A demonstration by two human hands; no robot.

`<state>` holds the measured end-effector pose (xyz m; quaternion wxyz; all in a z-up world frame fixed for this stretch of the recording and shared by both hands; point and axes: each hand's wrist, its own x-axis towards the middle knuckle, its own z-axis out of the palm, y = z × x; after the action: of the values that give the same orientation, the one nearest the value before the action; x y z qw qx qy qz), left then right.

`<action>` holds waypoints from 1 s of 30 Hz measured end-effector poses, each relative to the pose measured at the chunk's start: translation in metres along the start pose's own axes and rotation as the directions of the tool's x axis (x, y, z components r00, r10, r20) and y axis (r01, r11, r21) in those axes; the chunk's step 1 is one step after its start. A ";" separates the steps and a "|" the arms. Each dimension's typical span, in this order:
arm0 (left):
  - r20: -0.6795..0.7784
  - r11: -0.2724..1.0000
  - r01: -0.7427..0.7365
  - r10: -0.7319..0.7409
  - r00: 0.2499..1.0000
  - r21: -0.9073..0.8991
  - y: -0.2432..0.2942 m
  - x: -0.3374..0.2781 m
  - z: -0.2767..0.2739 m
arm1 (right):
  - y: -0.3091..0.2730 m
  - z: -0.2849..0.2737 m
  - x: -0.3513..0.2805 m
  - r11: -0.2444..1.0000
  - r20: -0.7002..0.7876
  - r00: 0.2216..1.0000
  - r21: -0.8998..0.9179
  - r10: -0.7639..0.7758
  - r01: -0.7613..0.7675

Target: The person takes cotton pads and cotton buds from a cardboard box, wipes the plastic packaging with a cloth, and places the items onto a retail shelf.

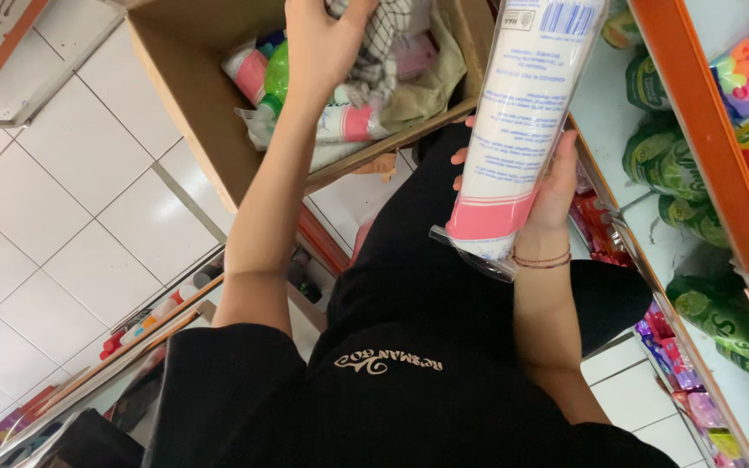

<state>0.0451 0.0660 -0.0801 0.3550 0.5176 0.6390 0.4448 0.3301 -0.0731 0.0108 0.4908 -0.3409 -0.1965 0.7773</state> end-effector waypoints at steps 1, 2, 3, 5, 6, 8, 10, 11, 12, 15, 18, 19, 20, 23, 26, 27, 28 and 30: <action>0.013 0.965 0.011 -0.008 1.000 -0.263 0.026 -0.019 -0.008 | 0.003 -0.002 0.001 0.998 -0.014 1.000 -0.059 -0.012 0.011; 0.076 0.945 0.011 0.015 0.997 -0.327 0.053 -0.037 -0.013 | 0.009 -0.002 0.002 0.998 -0.026 1.000 -0.058 -0.011 0.010; 0.137 0.921 0.013 0.044 0.990 -0.390 0.079 -0.053 -0.015 | 0.016 -0.002 0.004 0.998 -0.039 0.999 -0.055 -0.011 0.009; 0.051 0.889 -0.311 0.347 0.936 -0.335 0.123 -0.074 -0.004 | 0.025 -0.002 0.006 0.992 -0.055 0.998 -0.122 -0.019 0.012; 0.058 0.847 -0.355 0.409 0.911 -0.396 0.140 -0.081 0.004 | 0.031 0.001 0.006 0.982 -0.059 0.998 -0.190 -0.028 0.017; 0.147 0.856 -0.137 0.238 0.960 -0.498 0.154 -0.088 0.011 | 0.038 0.006 0.003 0.959 -0.048 0.997 -0.280 -0.066 0.050; 0.106 0.965 -0.080 0.109 0.988 -0.250 0.152 -0.092 0.022 | 0.035 0.006 0.001 0.936 -0.012 0.991 -0.330 -0.130 0.119; 0.118 0.968 -0.186 0.207 0.971 -0.170 0.148 -0.098 0.027 | 0.032 0.004 -0.001 0.916 -0.017 0.988 -0.377 -0.152 0.135; 0.140 0.952 -0.291 0.301 0.943 -0.092 0.144 -0.105 0.032 | 0.026 0.001 -0.002 0.894 -0.021 0.984 -0.422 -0.175 0.149; 0.234 0.850 -0.526 0.516 0.824 -0.020 0.130 -0.129 0.044 | 0.011 -0.010 -0.001 0.906 -0.113 0.968 -0.390 -0.224 0.164; 0.175 0.737 -0.674 0.657 0.733 0.052 0.124 -0.143 0.045 | 0.003 -0.019 -0.004 0.933 -0.248 0.931 -0.309 -0.267 0.186; 0.131 0.698 -0.709 0.698 0.704 0.095 0.124 -0.143 0.043 | 0.002 -0.021 -0.005 0.937 -0.292 0.914 -0.289 -0.282 0.197; 0.132 0.736 -0.676 0.667 0.733 0.034 0.124 -0.139 0.040 | 0.003 -0.021 -0.007 0.930 -0.263 0.921 -0.307 -0.286 0.201; 0.176 0.816 -0.571 0.578 0.797 -0.090 0.132 -0.121 0.029 | 0.011 -0.018 -0.015 0.893 -0.160 0.945 -0.403 -0.285 0.201; 0.232 0.820 -0.565 0.570 0.788 -0.095 0.148 -0.104 0.023 | 0.012 -0.013 -0.017 0.857 -0.083 0.966 -0.486 -0.243 0.174; 0.219 0.794 -0.599 0.605 0.766 -0.102 0.154 -0.101 0.024 | 0.010 -0.013 -0.018 0.876 -0.102 0.970 -0.458 -0.221 0.151; 0.205 0.768 -0.632 0.639 0.741 -0.109 0.159 -0.099 0.025 | 0.008 -0.013 -0.019 0.894 -0.121 0.973 -0.428 -0.198 0.129; 0.271 0.736 -0.666 0.670 0.691 -0.122 0.167 -0.103 0.029 | 0.001 -0.015 -0.020 0.916 -0.103 0.972 -0.367 -0.212 0.161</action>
<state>0.1515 -0.0174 0.0648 0.2644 0.7723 0.3433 0.4645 0.3460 -0.0920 0.0065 0.5056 -0.4577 -0.3304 0.6525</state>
